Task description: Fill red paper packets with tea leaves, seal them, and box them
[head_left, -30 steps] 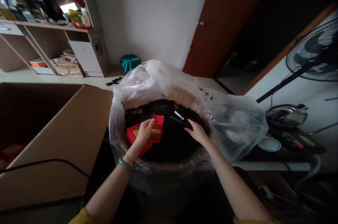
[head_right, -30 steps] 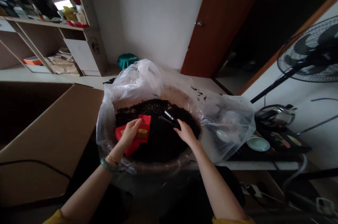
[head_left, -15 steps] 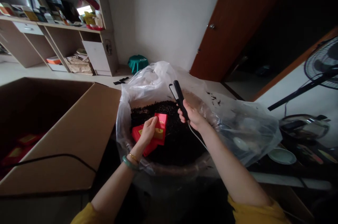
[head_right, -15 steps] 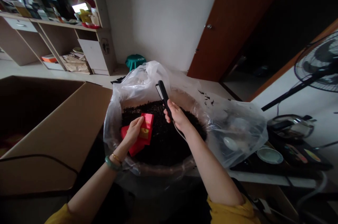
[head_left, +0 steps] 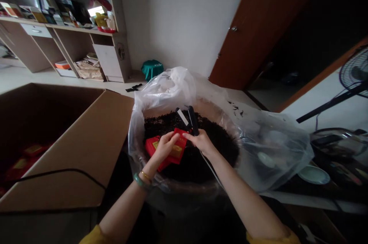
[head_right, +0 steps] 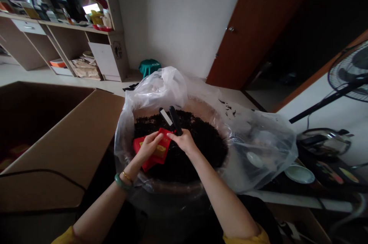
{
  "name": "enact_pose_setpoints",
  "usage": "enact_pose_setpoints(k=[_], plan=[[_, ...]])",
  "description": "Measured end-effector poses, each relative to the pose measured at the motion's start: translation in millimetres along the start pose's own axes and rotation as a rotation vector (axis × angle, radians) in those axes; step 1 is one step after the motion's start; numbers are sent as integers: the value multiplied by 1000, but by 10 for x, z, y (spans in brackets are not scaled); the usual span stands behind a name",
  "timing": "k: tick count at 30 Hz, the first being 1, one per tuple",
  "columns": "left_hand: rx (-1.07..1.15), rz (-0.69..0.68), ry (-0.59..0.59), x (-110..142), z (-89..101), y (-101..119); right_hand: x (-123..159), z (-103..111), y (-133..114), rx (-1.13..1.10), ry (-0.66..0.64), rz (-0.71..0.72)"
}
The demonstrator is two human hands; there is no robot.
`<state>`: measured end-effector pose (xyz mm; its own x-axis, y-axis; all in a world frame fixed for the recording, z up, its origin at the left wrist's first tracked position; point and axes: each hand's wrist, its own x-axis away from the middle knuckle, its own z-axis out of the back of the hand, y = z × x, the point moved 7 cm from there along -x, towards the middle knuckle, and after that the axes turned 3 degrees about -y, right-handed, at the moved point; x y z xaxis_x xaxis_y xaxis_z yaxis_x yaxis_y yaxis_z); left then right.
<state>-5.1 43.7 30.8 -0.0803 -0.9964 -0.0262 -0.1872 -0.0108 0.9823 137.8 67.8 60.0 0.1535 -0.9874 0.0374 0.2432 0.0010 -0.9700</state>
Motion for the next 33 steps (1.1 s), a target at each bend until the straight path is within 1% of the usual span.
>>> enact_pose_setpoints(k=[3, 5, 7, 12, 15, 17, 20, 24, 27, 30, 33], plan=[[63, 114, -46, 38, -37, -65, 2, -15, -3, 32, 11, 55], [70, 170, -45, 61, -33, -96, 6, -11, 3, 82, 1, 97], [72, 193, -25, 74, -8, -107, 15, 32, 21, 124, -15, 141], [61, 144, 70, 77, 88, -73, 93, 289, 135, 248, 10, 170], [43, 110, 79, 82, 92, -43, 186, 359, 128, 389, -2, 207], [24, 95, 57, 91, 73, -21, 242, 350, 95, 479, -31, 215], [3, 88, -5, 112, 31, 7, 292, 308, -1, 569, -62, 233], [-9, 101, -46, 140, 23, 11, 316, 258, -181, 583, -59, 340], [7, 115, -57, 148, 25, -5, 323, 226, -234, 613, -63, 385], [18, 103, -34, 144, 29, 3, 329, 217, -231, 668, -45, 400], [19, 44, 47, 131, 57, 44, 338, 220, -222, 728, -33, 408]])
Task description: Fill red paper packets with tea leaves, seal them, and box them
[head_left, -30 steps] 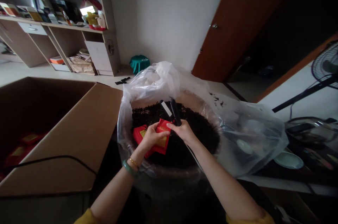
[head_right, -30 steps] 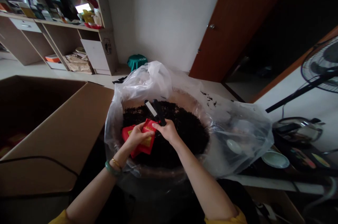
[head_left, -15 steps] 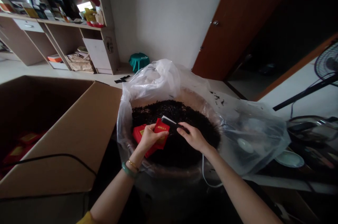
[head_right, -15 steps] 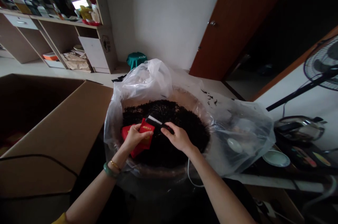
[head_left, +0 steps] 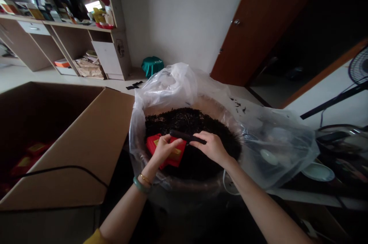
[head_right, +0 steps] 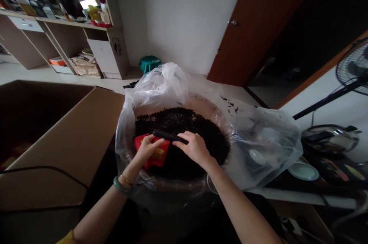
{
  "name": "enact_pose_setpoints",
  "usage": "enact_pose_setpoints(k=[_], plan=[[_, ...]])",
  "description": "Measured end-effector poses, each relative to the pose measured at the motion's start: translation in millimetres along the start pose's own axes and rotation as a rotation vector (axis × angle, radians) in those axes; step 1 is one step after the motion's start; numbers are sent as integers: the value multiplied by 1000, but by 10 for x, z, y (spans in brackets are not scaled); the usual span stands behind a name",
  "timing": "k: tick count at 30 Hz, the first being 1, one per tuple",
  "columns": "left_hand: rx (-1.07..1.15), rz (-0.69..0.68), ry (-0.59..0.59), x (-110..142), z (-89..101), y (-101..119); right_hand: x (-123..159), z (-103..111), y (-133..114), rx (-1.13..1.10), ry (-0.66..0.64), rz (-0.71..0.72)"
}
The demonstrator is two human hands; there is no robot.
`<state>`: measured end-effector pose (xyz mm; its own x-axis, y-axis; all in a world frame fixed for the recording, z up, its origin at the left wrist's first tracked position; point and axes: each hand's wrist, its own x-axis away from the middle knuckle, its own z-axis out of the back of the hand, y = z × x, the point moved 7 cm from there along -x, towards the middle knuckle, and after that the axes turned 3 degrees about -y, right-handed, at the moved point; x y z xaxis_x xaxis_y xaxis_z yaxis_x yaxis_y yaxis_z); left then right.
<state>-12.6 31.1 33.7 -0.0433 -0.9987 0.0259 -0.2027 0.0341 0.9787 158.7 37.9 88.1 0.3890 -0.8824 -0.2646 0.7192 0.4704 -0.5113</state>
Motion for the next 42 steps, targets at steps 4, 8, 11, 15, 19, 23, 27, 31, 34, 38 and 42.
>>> enact_pose_setpoints(k=[4, 8, 11, 15, 19, 23, 27, 31, 34, 38, 42], plan=[[-8, -50, 77, -13, 23, -2, 8, 5, -18, 43, -27, -9], [-26, -42, 52, -4, -15, -42, -4, -59, -81, -57, -93, -2], [-25, -36, -11, 22, -62, -37, -28, -120, -114, -134, -108, 5], [-63, 93, -91, 64, -82, -117, -53, -140, -113, -149, -89, 1], [-67, 115, -89, 82, -48, -144, -55, -118, -106, -148, -89, 12], [-52, 120, -91, 86, -60, -156, -59, -98, -94, -170, -90, 22], [-61, 124, -89, 77, -61, -165, -73, -102, -81, -132, -85, 5], [-97, 122, -85, 59, -41, -145, -88, -111, -88, -119, -81, 4], [-87, 129, -94, 57, -41, -137, -99, -119, -89, -119, -88, 4], [-91, 136, -98, 56, -44, -147, -111, -122, -97, -142, -104, -8], [-95, 104, -47, 40, -27, -95, -125, -103, -104, -239, -116, -41]])
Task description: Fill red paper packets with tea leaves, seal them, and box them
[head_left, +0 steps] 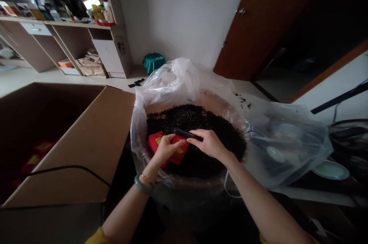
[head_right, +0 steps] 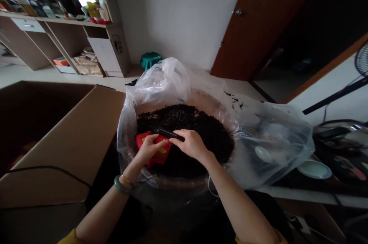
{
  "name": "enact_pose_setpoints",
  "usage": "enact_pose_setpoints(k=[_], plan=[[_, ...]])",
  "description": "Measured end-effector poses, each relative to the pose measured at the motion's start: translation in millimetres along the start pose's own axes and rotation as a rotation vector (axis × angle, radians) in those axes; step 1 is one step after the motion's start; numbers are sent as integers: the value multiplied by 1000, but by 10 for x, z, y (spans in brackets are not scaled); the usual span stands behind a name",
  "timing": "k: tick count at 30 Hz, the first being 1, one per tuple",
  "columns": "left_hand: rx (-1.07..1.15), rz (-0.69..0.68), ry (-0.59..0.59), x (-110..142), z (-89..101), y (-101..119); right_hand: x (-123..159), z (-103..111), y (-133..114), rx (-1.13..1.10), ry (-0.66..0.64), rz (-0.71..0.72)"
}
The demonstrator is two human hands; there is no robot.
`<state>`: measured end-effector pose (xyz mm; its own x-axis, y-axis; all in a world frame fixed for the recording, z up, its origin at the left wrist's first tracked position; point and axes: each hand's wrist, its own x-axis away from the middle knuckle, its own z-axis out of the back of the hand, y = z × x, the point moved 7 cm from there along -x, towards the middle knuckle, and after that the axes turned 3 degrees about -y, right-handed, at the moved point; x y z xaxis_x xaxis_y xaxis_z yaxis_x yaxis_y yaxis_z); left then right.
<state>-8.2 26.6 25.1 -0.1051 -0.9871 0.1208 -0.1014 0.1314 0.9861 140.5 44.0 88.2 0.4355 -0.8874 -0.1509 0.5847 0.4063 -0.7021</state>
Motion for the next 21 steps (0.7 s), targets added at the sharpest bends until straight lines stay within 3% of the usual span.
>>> enact_pose_setpoints(k=[8, 16, 21], plan=[[135, -119, 94, 14, -20, 186, -56, -21, 191, -447, 86, -174], [192, -78, 166, -3, 4, 41, -80, -90, 77, -449, 92, -171], [282, 12, 84, 16, -52, 29, -72, -41, 94, -473, 169, -205]])
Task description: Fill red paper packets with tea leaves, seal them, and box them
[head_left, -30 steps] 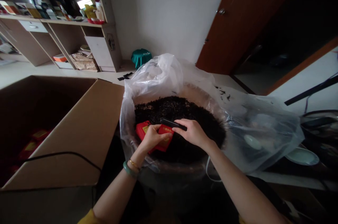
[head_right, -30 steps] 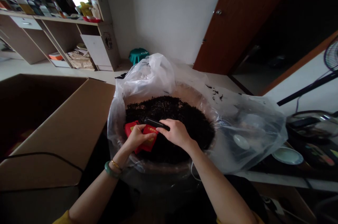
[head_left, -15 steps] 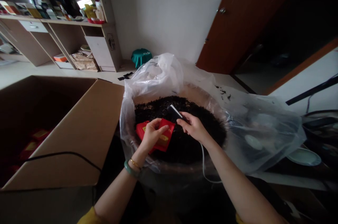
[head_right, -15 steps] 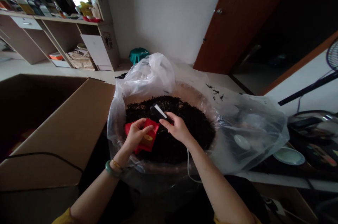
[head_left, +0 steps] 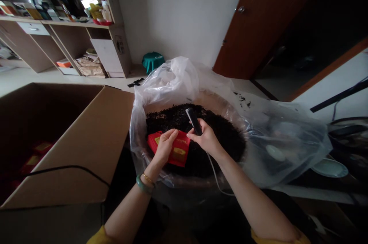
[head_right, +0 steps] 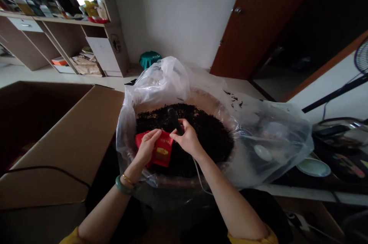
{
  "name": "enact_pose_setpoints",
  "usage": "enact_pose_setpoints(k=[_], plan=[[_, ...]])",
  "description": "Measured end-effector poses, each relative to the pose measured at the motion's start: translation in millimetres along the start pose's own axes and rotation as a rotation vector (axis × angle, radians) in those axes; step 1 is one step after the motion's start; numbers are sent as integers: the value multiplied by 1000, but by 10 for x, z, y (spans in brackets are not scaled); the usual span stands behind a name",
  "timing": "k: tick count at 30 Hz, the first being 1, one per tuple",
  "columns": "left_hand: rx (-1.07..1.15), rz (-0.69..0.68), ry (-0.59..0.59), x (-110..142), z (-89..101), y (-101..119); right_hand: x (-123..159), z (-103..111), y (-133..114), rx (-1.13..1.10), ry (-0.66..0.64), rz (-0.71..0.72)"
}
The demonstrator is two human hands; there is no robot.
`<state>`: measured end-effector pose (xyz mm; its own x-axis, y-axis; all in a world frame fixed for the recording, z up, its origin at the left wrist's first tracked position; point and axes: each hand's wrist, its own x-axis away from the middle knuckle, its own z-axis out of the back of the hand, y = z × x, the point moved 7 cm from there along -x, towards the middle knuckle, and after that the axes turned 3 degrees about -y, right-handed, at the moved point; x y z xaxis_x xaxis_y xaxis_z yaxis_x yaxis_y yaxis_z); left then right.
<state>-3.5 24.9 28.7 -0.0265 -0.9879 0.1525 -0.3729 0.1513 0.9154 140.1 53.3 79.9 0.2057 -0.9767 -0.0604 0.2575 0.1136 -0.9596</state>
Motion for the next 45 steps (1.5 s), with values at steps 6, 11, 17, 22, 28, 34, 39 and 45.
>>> enact_pose_setpoints(k=[6, 11, 17, 22, 28, 34, 39, 45], plan=[[-104, 104, -291, 105, -162, -85, -40, 84, 140, -145, 55, -100], [-89, 134, -120, 51, -55, -195, -44, 222, 302, -190, 122, -148], [-130, -77, 223, -137, 403, 131, 13, 200, 587, -66, 17, -232], [-81, -149, 126, -185, 606, 362, 53, 127, 620, -64, -64, -193], [-160, 31, 32, -115, 463, 84, 104, 100, 555, -118, -36, -193], [75, -106, 53, -133, 555, 304, 146, 208, 586, -192, 55, -173], [402, -561, 298, 34, 970, 912, 141, 250, 547, -263, 121, -136], [-473, -245, -45, -3, 506, 561, 131, 90, 532, -216, 58, -183]])
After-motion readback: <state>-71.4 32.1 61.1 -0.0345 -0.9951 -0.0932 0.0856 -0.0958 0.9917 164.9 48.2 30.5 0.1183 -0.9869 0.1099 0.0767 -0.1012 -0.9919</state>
